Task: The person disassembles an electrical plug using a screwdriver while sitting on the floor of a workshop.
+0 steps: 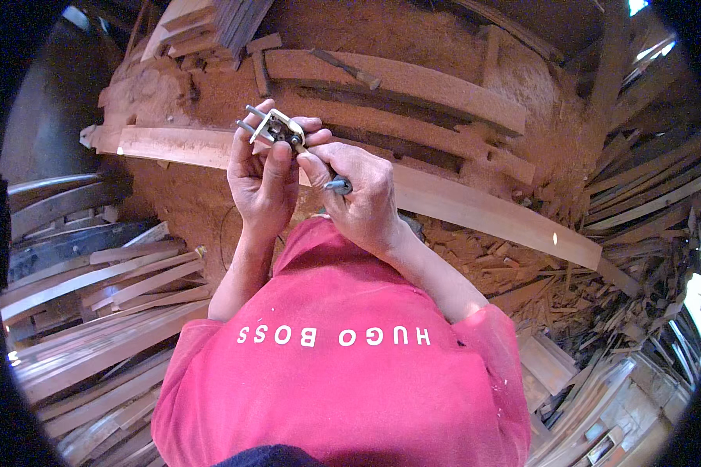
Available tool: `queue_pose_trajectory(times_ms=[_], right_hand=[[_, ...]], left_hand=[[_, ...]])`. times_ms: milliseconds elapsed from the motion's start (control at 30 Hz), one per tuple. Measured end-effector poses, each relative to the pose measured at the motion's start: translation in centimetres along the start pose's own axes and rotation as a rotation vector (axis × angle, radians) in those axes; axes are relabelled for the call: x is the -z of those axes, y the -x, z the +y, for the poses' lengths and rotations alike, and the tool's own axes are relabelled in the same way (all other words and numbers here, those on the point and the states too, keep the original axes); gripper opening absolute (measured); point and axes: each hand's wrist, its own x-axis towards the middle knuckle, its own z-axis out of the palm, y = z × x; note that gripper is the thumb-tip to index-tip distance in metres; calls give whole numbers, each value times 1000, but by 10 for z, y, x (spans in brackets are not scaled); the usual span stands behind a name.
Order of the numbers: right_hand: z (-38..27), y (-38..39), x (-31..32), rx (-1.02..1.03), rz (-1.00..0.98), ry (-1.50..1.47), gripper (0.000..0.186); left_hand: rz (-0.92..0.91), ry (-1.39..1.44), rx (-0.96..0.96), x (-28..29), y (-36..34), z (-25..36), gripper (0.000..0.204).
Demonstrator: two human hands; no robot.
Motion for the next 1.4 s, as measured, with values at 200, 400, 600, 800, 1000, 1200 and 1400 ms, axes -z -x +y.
queue_pose_trajectory(times_ms=[200, 400, 600, 800, 1000, 1200, 1400], right_hand=[[-3, 1, 4, 75, -43, 68, 10], [0, -4, 6, 242, -23, 161, 11], [10, -7, 12, 357, -7, 183, 14], [3, -4, 19, -110, -174, -157, 15], [11, -1, 25, -409, -362, -591, 21], [13, 0, 21, -345, -294, -777, 19], [8, 2, 19, -279, -228, -710, 18]], left_hand=[[-34, -66, -13, 3, 4, 4, 52], [-80, -144, -69, 2, 4, 9, 47], [-184, -290, -302, -2, 4, 9, 47], [-235, -212, -91, 5, -1, 30, 47], [-282, -152, 11, 15, -7, 33, 53], [-299, -23, -94, 3, -10, 32, 49], [-225, -89, -76, -1, 2, 32, 49]])
